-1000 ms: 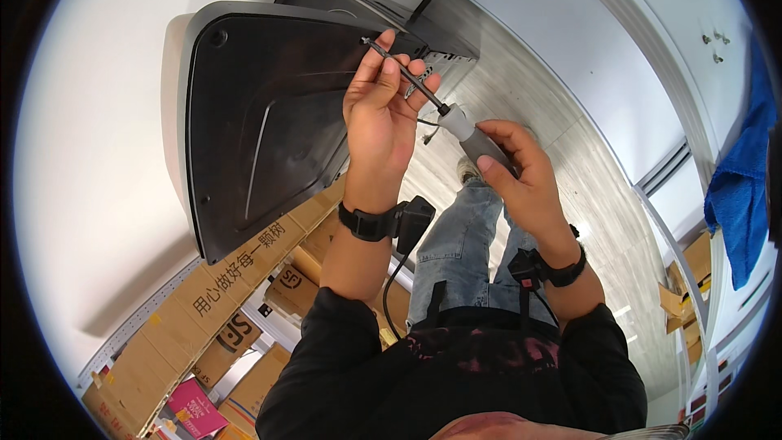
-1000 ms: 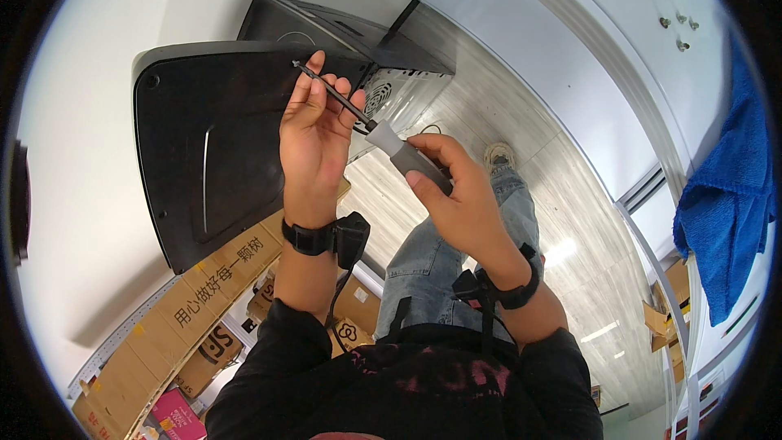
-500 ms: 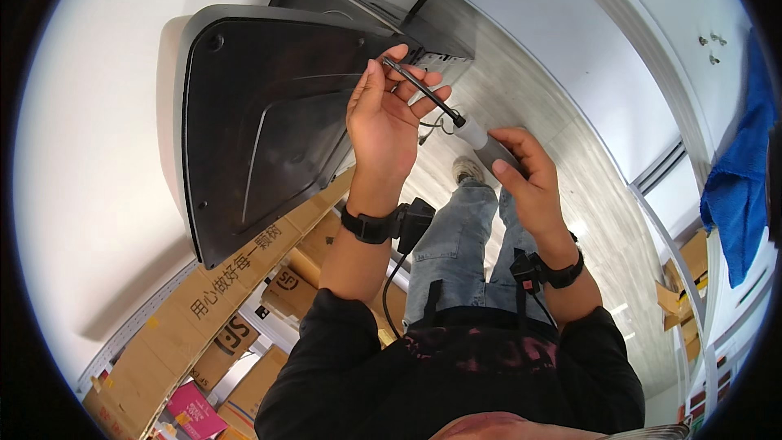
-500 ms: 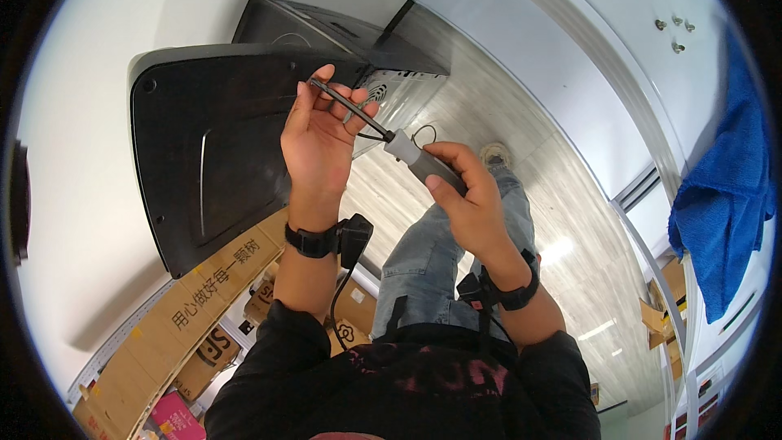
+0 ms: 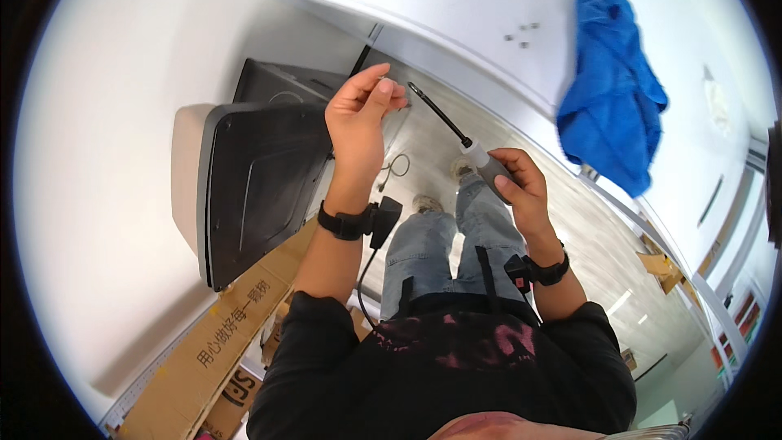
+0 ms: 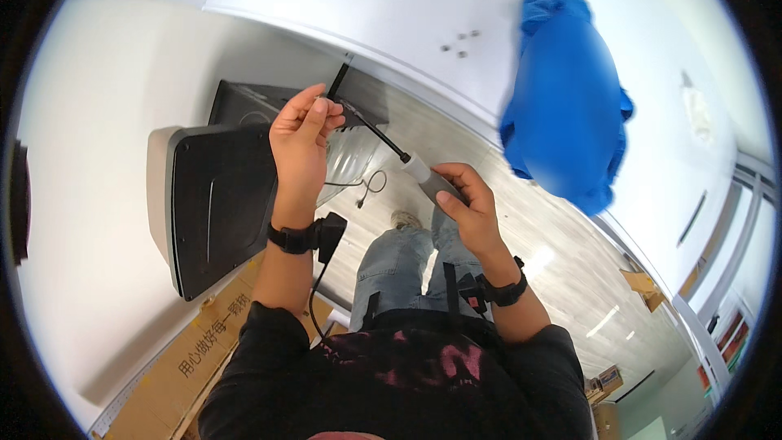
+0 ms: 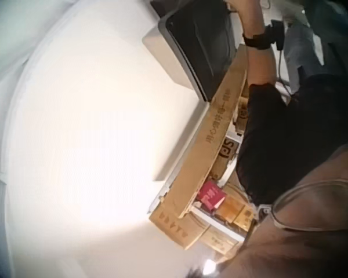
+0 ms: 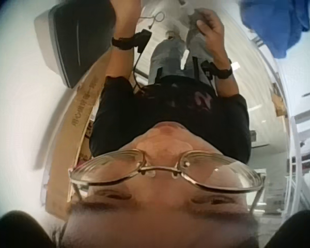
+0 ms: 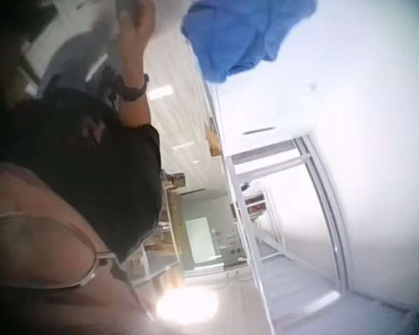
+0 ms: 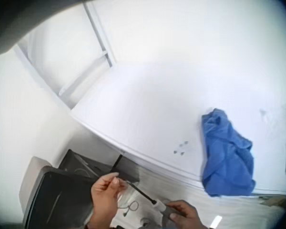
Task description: The person wipes the back of a black electronic device with a blue cloth, then uses a screwdriver to remove screws from the device's back panel. The person continues unscrewing multiple screws from different locations on the device's rear casing.
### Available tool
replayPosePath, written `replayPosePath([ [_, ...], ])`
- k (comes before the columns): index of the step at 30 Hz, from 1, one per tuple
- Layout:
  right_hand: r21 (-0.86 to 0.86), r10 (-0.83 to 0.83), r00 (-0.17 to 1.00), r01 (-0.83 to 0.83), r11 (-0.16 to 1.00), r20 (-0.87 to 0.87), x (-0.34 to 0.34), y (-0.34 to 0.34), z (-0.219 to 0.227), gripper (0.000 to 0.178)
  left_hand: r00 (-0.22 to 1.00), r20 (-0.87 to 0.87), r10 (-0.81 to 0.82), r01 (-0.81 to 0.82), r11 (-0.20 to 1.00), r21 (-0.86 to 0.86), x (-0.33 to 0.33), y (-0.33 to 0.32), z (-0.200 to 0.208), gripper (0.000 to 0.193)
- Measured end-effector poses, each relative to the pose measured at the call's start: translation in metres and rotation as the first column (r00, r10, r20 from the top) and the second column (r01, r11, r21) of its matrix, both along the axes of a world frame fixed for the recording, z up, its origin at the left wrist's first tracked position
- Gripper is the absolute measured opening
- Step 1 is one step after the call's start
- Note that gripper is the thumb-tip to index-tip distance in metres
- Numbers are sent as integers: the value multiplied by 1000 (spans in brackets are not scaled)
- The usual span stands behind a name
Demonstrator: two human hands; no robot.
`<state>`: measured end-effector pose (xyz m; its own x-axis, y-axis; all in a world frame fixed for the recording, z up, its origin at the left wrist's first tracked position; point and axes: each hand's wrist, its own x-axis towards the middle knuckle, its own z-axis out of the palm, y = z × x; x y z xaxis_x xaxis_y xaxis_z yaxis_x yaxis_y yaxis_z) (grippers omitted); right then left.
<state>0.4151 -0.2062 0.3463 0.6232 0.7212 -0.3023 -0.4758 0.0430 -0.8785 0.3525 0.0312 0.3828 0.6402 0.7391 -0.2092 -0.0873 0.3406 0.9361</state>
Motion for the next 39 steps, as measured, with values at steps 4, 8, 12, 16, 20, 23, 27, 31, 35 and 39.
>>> replayPosePath([
  [4,-33,-74,995,76,997,60,19,-33,8,33,995,-61,-79,91,971,221,49,-12,24,16],
  [8,-85,-70,995,76,994,76,27,-56,10,34,964,-243,-104,198,894,402,81,-21,41,13],
  [12,-57,-70,997,72,996,32,27,-64,2,34,941,-336,-47,304,555,775,99,-24,43,11],
  [16,-63,-47,999,48,997,12,26,-65,-9,34,953,-302,-35,303,207,930,114,-17,27,11],
  [20,-80,-27,999,28,996,23,26,-64,-17,33,953,-301,-18,300,168,939,118,-21,23,11],
  [23,-152,19,995,-33,988,-95,31,-64,-21,34,945,-327,-2,322,193,927,115,-20,22,15],
  [27,-124,-10,1000,6,992,-26,30,-57,-25,35,966,-254,-52,256,354,899,106,-21,20,20],
  [31,-143,54,995,-42,989,82,32,-44,-26,33,997,-75,22,58,430,901,73,-19,9,14],
  [35,-176,46,999,-47,983,-8,22,-22,-29,33,983,-120,138,4,641,767,7,-27,-24,10],
  [39,-203,155,987,-162,966,-49,-11,2,-43,33,924,-349,159,21,888,459,-78,-38,-93,28],
])
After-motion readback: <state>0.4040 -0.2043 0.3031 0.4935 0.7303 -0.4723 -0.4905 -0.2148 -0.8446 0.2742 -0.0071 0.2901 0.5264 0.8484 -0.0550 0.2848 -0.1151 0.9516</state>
